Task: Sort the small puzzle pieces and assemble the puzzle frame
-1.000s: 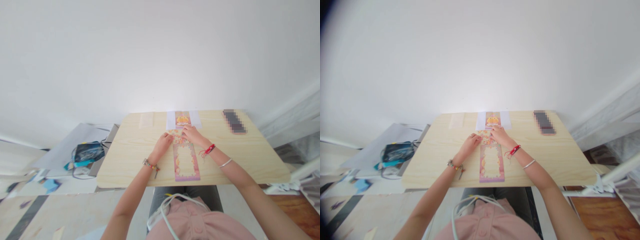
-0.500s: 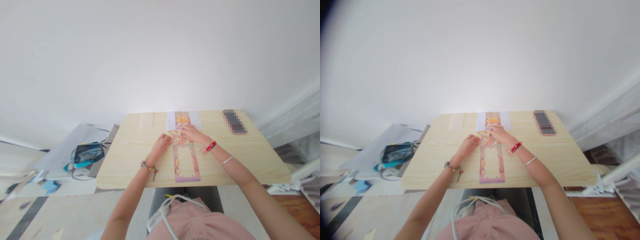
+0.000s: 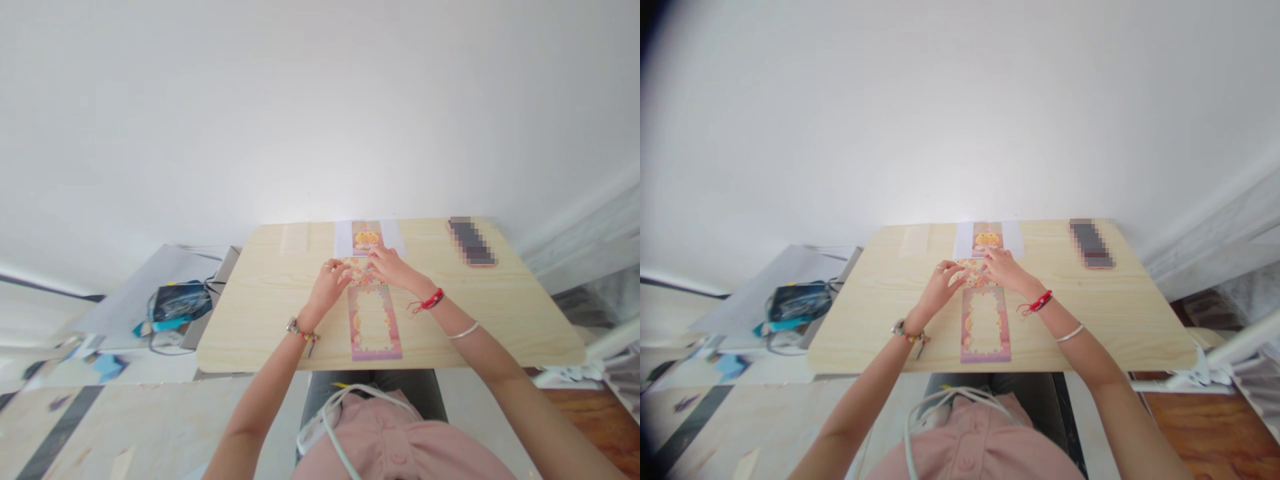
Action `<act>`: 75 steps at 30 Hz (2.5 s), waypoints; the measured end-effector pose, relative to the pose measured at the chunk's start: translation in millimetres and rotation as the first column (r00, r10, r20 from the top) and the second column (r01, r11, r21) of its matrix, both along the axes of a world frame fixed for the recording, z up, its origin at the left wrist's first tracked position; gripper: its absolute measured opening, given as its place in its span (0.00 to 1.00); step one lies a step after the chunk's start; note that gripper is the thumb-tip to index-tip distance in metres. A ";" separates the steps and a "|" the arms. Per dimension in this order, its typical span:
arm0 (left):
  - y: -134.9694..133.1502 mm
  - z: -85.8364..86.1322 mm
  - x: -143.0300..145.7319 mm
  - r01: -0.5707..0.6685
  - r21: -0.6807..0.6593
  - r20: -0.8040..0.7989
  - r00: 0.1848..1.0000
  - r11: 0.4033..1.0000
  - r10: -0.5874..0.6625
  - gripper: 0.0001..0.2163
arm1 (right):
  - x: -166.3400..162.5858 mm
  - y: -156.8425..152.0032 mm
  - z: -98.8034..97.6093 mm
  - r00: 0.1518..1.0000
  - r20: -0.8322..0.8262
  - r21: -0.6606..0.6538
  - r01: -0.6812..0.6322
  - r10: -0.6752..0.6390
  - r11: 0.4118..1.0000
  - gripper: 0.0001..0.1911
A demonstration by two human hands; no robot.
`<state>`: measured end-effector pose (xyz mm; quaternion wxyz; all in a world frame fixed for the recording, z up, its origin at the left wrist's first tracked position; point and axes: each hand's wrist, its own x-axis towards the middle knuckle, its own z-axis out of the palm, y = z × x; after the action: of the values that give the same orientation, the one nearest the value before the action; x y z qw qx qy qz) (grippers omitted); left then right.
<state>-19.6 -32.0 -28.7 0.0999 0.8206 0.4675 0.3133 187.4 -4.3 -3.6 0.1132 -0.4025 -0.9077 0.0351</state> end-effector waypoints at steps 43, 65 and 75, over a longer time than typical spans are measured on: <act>-32.9 -7.4 39.9 0.155 -0.028 -0.153 0.976 0.988 -0.157 0.06 | 13.0 -61.8 -20.1 0.991 -0.112 -0.030 0.075 -0.078 0.997 0.02; -32.1 -4.3 48.3 0.137 -0.010 -0.204 0.969 0.991 -0.136 0.04 | 13.0 -62.0 -22.1 0.987 -0.134 -0.013 0.087 -0.088 0.996 0.04; -32.4 -5.3 50.1 0.135 -0.020 -0.231 0.964 0.991 -0.136 0.04 | 11.4 -64.0 -21.7 0.989 -0.102 0.001 0.112 -0.111 0.994 0.06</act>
<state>30.6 -64.4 -34.0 0.0674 0.8813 0.4195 0.2071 198.9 -68.3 -25.3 0.1626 -0.4499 -0.8769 0.0462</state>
